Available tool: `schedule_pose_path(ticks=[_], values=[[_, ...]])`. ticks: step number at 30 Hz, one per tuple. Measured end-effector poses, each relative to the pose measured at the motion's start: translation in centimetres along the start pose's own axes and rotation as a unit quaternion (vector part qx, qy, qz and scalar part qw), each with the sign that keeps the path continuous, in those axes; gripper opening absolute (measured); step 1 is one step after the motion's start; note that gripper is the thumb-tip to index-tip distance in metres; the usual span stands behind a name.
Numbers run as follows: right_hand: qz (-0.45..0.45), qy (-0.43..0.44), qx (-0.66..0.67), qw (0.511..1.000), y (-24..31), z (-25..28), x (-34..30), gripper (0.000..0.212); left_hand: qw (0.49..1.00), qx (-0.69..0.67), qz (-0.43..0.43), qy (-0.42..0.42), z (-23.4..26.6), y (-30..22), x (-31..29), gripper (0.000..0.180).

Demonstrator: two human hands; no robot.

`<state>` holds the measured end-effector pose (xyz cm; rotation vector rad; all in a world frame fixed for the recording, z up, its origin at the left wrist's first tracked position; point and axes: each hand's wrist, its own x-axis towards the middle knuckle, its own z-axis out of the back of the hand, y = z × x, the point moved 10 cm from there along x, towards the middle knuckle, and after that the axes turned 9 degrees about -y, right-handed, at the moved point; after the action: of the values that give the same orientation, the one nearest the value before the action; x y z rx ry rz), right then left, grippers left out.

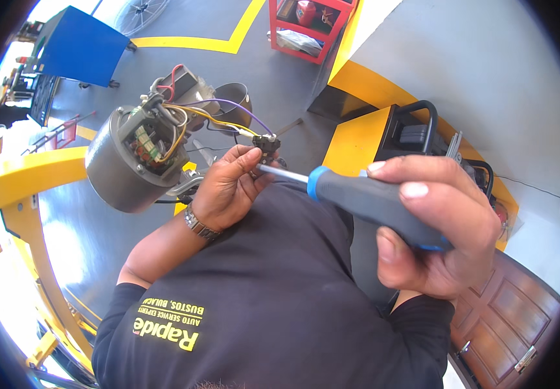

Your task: The person assembles an electric motor by connecting wires to a terminal block, tightening connections with a screwdriver, and attaching the motor housing. The person secures the housing with a bolt and inspects the assembled unit.

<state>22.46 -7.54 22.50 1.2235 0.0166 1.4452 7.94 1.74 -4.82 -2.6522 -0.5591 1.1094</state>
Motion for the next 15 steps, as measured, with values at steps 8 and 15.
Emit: schedule_pose_path(ticks=[8,15], values=[[0.044,0.027,-0.023,0.998,0.1,-1.8,1.4,0.034,1.000,0.000,-0.020,-0.018,0.2,0.1,-0.3,0.019],[0.049,0.036,-0.029,0.998,0.2,-2.4,1.7,0.037,1.000,0.003,-0.021,-0.022,0.3,0.1,-0.3,0.023]])
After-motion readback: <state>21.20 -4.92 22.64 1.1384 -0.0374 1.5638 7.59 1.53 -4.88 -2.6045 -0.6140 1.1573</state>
